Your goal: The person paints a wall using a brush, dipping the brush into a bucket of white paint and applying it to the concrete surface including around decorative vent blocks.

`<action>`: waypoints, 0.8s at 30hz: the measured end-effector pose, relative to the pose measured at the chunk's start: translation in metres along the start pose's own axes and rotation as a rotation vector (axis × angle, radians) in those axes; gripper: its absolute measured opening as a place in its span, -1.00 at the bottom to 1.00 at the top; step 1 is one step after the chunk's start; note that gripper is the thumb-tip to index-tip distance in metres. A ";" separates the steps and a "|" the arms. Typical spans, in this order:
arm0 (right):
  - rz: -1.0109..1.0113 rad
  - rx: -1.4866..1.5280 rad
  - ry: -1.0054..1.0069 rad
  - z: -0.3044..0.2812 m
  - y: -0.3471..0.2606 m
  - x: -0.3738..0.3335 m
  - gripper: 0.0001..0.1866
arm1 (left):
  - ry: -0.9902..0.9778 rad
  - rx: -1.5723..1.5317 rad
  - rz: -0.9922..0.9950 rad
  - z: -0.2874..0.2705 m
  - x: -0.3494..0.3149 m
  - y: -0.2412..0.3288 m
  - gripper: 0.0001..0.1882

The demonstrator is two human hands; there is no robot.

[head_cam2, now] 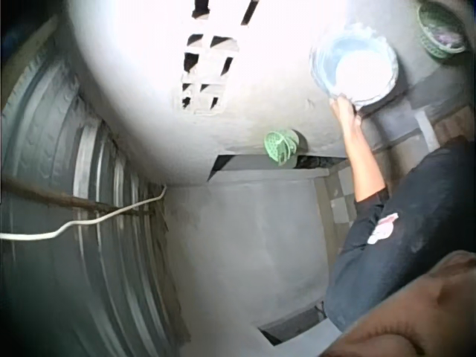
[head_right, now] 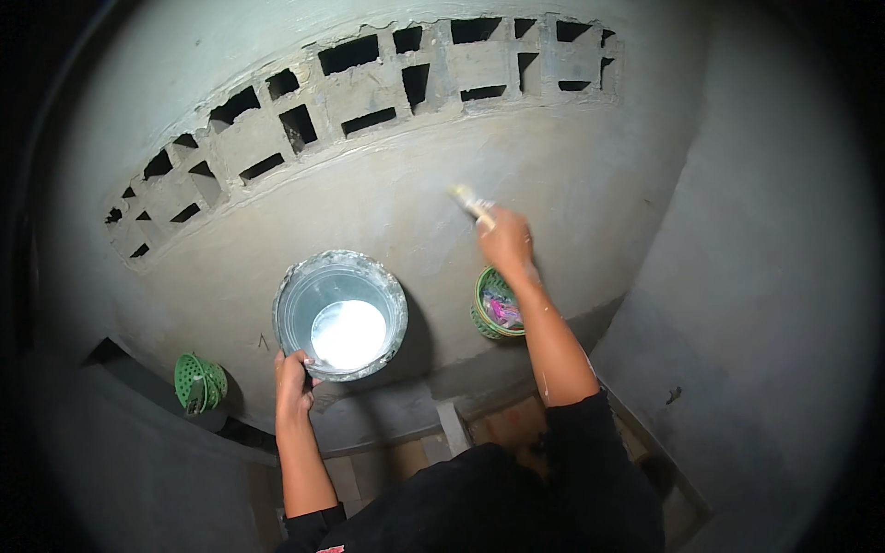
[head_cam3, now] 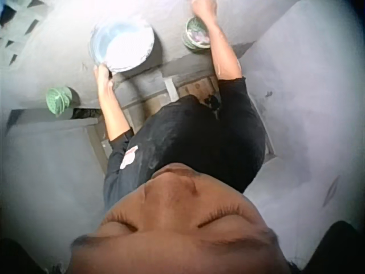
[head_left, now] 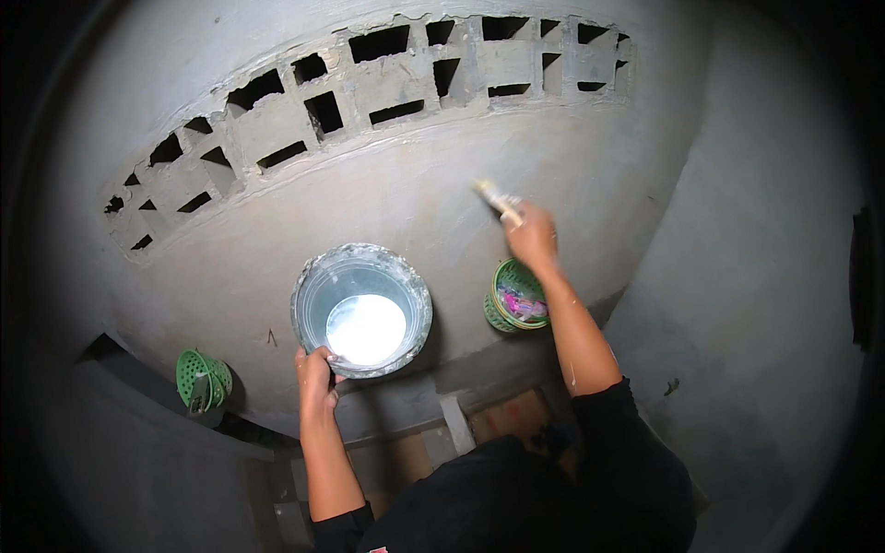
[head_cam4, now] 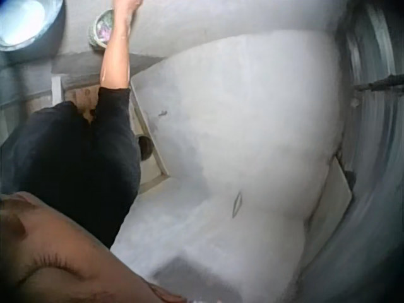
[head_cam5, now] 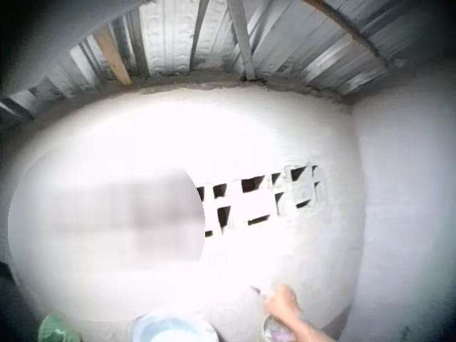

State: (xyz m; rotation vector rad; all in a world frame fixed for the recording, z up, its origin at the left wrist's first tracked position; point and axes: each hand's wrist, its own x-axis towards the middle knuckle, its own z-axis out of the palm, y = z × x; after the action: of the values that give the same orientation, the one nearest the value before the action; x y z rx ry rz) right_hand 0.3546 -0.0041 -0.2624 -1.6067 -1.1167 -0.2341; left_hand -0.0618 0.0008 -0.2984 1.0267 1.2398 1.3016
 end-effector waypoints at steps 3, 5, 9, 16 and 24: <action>0.046 0.139 0.337 -0.020 0.006 0.028 -0.64 | 0.050 -0.010 0.010 0.011 -0.008 0.000 -0.48; 0.021 0.153 0.460 -0.010 0.021 0.034 -0.66 | 0.047 -0.035 0.013 0.015 -0.009 -0.001 -0.45; 0.177 -0.028 0.018 0.064 0.024 -0.023 -0.68 | 0.055 -0.058 -0.002 0.017 -0.009 -0.002 -0.42; -0.006 0.046 -0.280 0.079 0.056 -0.053 -0.63 | 0.047 -0.055 -0.009 0.007 -0.001 -0.007 -0.41; 0.049 0.286 0.469 -0.036 0.028 0.084 -0.62 | 0.050 -0.069 0.023 0.006 0.000 -0.014 -0.41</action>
State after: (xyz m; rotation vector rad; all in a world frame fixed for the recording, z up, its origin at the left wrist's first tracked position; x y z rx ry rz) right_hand 0.4349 0.0117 -0.2120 -1.2379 -0.7109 -0.3792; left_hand -0.0547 0.0008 -0.3113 0.9675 1.2156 1.3860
